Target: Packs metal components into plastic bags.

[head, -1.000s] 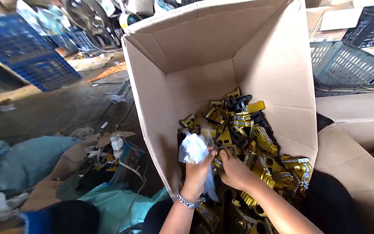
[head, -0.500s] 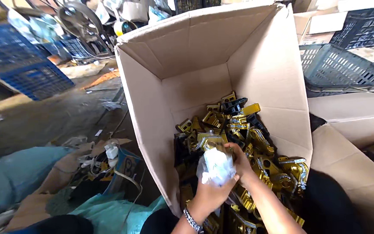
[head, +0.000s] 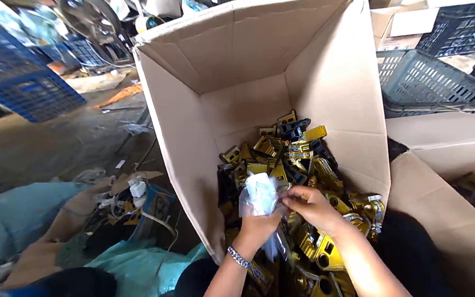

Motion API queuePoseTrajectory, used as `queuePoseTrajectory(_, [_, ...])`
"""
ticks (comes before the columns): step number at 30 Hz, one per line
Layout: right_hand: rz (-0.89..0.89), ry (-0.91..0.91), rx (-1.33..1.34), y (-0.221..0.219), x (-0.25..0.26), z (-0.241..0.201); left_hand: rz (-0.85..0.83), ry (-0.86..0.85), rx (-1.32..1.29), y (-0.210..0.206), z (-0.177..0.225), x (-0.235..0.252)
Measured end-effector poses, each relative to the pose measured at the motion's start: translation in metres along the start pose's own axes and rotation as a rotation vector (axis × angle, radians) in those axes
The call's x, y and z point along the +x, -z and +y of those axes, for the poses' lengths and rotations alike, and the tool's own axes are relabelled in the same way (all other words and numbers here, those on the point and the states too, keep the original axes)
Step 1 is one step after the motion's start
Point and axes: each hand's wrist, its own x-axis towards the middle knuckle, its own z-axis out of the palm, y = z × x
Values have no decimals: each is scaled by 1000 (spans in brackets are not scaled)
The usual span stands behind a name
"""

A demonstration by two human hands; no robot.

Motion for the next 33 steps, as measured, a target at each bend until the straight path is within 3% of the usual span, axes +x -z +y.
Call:
queuePoseTrajectory(4, [71, -44, 2, 0, -8, 13, -245, 292, -256, 10, 19, -4])
queuePoseTrajectory(6, [26, -69, 58, 0, -16, 14, -133, 249, -115, 14, 14, 5])
queuePoseTrajectory(8, [-16, -108, 184, 3, -23, 16, 78, -2, 200, 32, -14, 23])
queuePoseTrajectory(10, [69, -134, 319, 2, -21, 15, 162, -18, 272, 50, -21, 32])
queuePoseTrajectory(12, [50, -127, 157, 0, -15, 10, -24, 160, 6, 43, 1, 18])
queuePoseTrajectory(14, [-180, -44, -185, -2, -6, 0, -283, 294, -233, 25, 14, 2])
queuePoseTrajectory(16, [-350, -4, -382, 3, 3, -13, -352, 264, -286, 21, 13, 2])
queuePoseTrajectory(18, [-281, 17, -350, 20, 12, -21, -252, 123, -137, 32, 11, 14])
queuePoseTrajectory(21, [65, -1, -282, 48, 37, -28, 82, -72, 180, 49, -6, 31])
queuePoseTrajectory(23, [187, -65, -456, 58, 55, -19, 239, -108, 226, 59, -14, 36])
queuePoseTrajectory(28, [-345, -317, -1293, 31, 88, 31, 233, -142, 223, 52, -10, 37])
queuePoseTrajectory(30, [-395, -331, -1421, 28, 98, 54, 246, -145, 242, 48, -14, 36])
queuePoseTrajectory(33, [-356, -275, -1406, 29, 93, 42, 302, -140, 264, 49, -14, 36])
